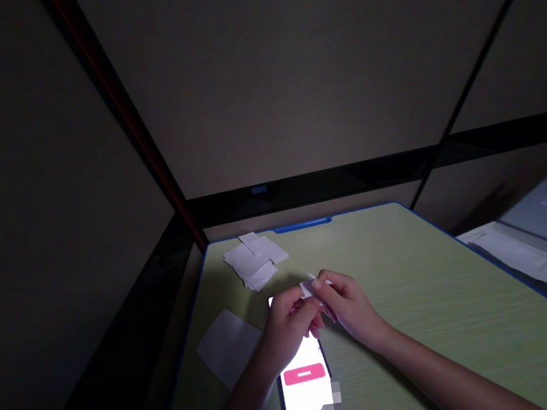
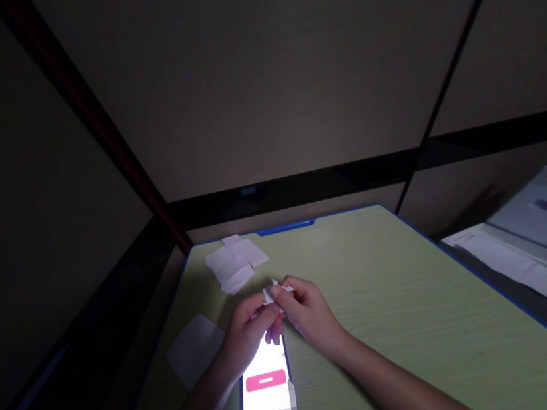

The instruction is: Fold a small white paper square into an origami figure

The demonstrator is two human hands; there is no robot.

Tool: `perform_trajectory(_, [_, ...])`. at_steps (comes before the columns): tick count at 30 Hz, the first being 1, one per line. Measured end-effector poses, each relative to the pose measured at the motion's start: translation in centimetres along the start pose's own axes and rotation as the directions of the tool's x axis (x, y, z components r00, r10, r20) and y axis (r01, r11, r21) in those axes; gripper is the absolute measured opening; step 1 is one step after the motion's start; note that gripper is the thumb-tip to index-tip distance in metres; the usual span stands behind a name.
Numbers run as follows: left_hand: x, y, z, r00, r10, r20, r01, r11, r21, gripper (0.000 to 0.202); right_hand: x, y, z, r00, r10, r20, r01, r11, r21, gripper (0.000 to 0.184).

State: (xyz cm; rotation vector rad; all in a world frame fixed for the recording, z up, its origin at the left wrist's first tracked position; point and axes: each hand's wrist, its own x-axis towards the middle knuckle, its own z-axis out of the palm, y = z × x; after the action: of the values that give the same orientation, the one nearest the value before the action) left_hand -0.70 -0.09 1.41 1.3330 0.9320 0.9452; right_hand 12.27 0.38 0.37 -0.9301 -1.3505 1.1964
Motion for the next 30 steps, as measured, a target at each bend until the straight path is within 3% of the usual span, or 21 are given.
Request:
perform_trajectory(8, [-0.15,0.23,0.13,1.000,-0.008,0.018,0.008,1.000,0.006,0.021,-0.42,-0.16,0.86,0.996,0.082,0.047,-0.088,0.983,0.163,0.048])
perform_trajectory(24, [-0.25,0.46,0.49,0.998,-0.039,-0.039,0.039,0.999,-0.010,0.018,-0.67,-0.79,0.96,0.990,0.036,0.140,-0.053,0.991,0.123,0.049])
perform_trajectory(30, [-0.41,0.49,0.80,0.999,-0.040,-0.031,0.039,0.999,-0.032,0.018,-0.40,0.10,0.65,0.995,0.069,0.070,-0.078,0.988,0.133,0.050])
